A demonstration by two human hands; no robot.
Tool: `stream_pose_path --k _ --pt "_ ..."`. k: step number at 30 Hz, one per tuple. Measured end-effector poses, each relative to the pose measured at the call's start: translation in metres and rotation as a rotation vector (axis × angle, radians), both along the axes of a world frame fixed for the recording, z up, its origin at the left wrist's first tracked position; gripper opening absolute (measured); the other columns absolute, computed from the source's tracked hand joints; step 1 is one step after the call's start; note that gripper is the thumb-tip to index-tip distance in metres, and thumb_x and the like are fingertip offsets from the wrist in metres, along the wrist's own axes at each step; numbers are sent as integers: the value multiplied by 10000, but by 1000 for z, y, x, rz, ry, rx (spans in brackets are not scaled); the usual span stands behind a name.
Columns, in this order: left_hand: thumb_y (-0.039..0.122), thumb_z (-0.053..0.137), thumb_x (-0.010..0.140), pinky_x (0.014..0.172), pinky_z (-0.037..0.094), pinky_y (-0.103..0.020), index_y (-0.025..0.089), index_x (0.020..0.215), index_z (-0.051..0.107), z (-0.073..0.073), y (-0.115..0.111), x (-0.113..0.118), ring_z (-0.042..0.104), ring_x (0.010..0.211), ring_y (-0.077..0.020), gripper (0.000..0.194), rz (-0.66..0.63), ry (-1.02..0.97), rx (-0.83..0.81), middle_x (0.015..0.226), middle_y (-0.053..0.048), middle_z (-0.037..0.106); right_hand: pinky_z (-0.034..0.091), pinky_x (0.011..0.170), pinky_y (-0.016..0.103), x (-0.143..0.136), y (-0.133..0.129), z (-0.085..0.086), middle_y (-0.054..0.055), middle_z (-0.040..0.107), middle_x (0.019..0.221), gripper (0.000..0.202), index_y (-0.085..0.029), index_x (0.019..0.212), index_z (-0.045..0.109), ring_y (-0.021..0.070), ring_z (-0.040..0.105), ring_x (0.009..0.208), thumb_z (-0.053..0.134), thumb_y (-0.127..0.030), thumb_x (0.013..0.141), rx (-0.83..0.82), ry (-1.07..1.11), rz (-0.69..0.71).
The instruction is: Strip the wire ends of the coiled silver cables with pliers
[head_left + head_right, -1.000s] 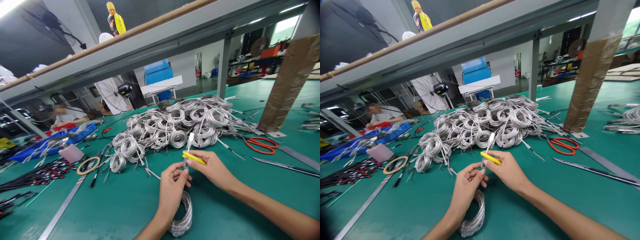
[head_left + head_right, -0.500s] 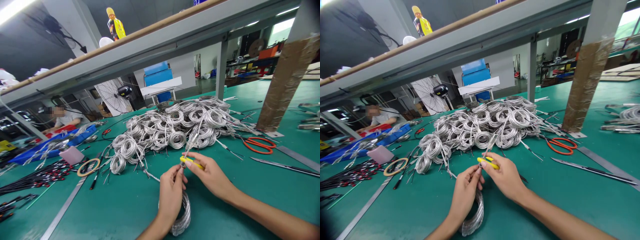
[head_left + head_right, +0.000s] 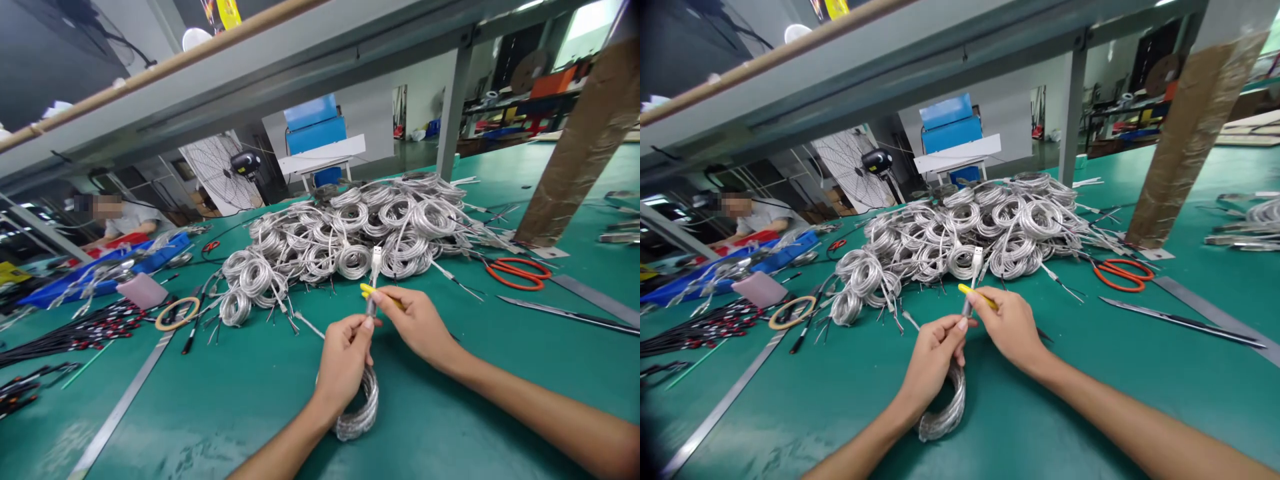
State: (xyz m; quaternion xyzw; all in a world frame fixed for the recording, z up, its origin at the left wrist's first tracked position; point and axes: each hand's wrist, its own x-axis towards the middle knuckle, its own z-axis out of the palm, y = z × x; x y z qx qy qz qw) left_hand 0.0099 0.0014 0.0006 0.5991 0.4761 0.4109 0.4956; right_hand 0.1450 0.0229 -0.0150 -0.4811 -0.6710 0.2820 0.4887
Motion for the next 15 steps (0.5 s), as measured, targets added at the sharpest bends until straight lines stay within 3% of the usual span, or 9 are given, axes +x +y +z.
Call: stream_pose_path --k 2,5,9,11,15 --pt "367 478 788 407 294 -180 105 802 590 -1 1 0 380 380 -70 286 2 -36 -37 440 59 390 422 648 255 1 0 -2 27 631 720 359 -179 887 658 172 565 708 403 -430 862 -6 14 -9" --pt "358 506 766 408 309 -180 125 765 572 -2 4 -1 388 373 -70 242 30 -97 -71 440 58 414 415 574 248 -1 -6 -6 30 638 794 383 -200 1089 597 151 548 622 429 -444 845 -44 -3 16" --pt "353 524 755 416 306 -177 146 611 515 -2 5 -2 395 385 -65 252 38 -101 -47 440 50 424 371 478 226 -4 -13 -8 2 606 655 487 -189 1237 469 141 506 533 487 -425 811 -59 -95 34" --pt "363 515 766 421 308 -178 145 567 501 -1 2 -1 399 395 -65 296 23 -79 -13 442 44 426 379 498 225 -4 -11 -6 5 616 683 442 -190 1186 511 141 519 559 488 -424 812 -49 -74 32" --pt "365 504 782 423 319 -175 122 668 586 0 -1 0 413 407 -67 281 -20 -50 -12 453 35 452 394 585 234 2 0 0 15 616 694 348 -168 834 650 149 540 641 427 -435 841 -35 -16 9"
